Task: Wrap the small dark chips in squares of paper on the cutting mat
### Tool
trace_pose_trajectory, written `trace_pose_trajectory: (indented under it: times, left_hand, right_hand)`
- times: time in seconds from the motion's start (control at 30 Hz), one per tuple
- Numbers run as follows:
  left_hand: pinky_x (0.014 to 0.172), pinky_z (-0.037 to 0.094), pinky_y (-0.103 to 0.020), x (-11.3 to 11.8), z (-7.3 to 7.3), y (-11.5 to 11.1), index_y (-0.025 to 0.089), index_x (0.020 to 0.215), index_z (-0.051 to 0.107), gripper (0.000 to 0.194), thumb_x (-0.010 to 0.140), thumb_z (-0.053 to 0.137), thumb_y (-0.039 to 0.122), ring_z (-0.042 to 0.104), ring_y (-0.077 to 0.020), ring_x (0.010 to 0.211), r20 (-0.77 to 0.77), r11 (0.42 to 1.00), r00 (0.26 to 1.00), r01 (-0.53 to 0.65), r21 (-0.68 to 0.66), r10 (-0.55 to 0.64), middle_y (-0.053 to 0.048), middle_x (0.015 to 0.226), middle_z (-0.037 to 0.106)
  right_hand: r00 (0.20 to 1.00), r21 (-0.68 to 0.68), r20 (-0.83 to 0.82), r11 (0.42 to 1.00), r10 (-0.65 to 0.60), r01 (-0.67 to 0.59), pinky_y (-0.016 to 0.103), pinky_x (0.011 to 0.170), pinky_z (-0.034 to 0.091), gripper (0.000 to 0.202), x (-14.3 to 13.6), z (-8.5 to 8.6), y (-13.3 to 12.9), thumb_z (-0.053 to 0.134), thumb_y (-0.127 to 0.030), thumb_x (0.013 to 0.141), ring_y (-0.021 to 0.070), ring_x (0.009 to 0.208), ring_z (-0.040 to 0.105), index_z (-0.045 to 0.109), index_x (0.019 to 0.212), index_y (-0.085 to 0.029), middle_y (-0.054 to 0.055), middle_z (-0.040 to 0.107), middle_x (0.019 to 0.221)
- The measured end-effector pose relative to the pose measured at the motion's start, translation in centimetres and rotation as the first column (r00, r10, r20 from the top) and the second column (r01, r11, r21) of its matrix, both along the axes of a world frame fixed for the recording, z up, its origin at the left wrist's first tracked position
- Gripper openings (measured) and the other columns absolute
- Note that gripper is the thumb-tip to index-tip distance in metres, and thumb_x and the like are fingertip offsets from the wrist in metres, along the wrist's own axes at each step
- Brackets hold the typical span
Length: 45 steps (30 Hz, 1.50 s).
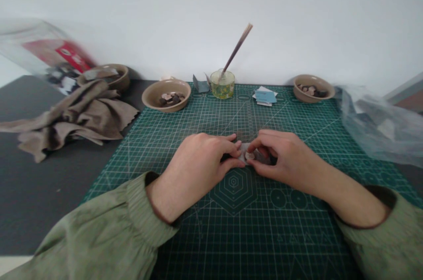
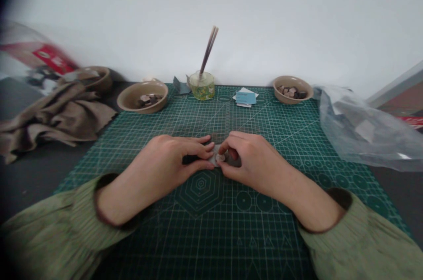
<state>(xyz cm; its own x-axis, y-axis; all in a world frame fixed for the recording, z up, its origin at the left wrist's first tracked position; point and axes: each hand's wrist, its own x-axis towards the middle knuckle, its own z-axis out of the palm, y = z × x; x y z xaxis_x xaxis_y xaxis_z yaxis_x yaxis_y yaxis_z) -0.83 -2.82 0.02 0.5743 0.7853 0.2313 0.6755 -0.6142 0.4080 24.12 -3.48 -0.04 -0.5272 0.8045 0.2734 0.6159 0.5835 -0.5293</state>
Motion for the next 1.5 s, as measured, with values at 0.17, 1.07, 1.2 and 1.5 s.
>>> trace_pose_trajectory:
  times: [0.17, 1.07, 1.2, 1.5]
  left_hand:
    - [0.108, 0.065, -0.047, 0.1, 0.2, -0.1, 0.028, 0.111, 0.086, 0.016, 0.096, 0.087, 0.035, 0.082, -0.031, 0.119, -0.024, 1.0, 0.999, 0.022, 0.006, -0.021, -0.004, 0.128, 0.085]
    - [0.084, 0.066, -0.023, 1.4, 3.0, -1.7, 0.019, 0.113, 0.083, 0.019, 0.095, 0.086, 0.015, 0.08, -0.0134, 0.09, 0.652, 0.997, 0.756, 0.076, 0.001, -0.058, -0.002, 0.104, 0.085]
    - [0.079, 0.069, -0.022, 1.7, 3.2, -1.7, 0.018, 0.106, 0.085, 0.011, 0.096, 0.087, 0.022, 0.082, -0.0152, 0.089, 0.722, 0.982, 0.69, 0.099, -0.163, 0.05, -0.004, 0.102, 0.086]
    - [0.088, 0.069, -0.019, 1.6, 3.1, -1.5, 0.018, 0.107, 0.086, 0.018, 0.09, 0.091, 0.015, 0.084, -0.0138, 0.093, 0.766, 0.946, 0.638, 0.192, -0.261, 0.081, -0.003, 0.105, 0.087]
  right_hand:
    - [0.917, -0.297, -0.328, 0.947, -0.225, 0.126, 0.026, 0.052, 0.044, 0.017, 0.3, 0.9, -0.1, 0.085, -0.034, 0.093, 0.0132, 0.059, 0.06, 0.081, 0.102, -0.02, 0.0, 0.071, 0.075]
    - [0.71, -0.475, -0.687, 0.836, -0.157, -0.275, 0.026, 0.071, 0.063, 0.028, 0.5, 1.1, -0.1, 0.09, -0.041, 0.095, 0.0192, 0.083, 0.08, 0.074, 0.11, -0.023, 0.005, 0.083, 0.096]
    - [0.677, -0.46, -0.72, 0.837, -0.155, -0.298, 0.022, 0.068, 0.062, 0.026, 0.4, 1.2, -0.2, 0.092, -0.036, 0.093, 0.0154, 0.075, 0.077, 0.076, 0.108, -0.023, 0.002, 0.08, 0.088]
    - [0.618, -0.443, -0.776, 0.808, -0.128, -0.388, 0.017, 0.073, 0.062, 0.019, 0.5, 1.0, -0.2, 0.09, -0.029, 0.096, 0.0123, 0.084, 0.08, 0.079, 0.111, -0.025, 0.002, 0.086, 0.1]
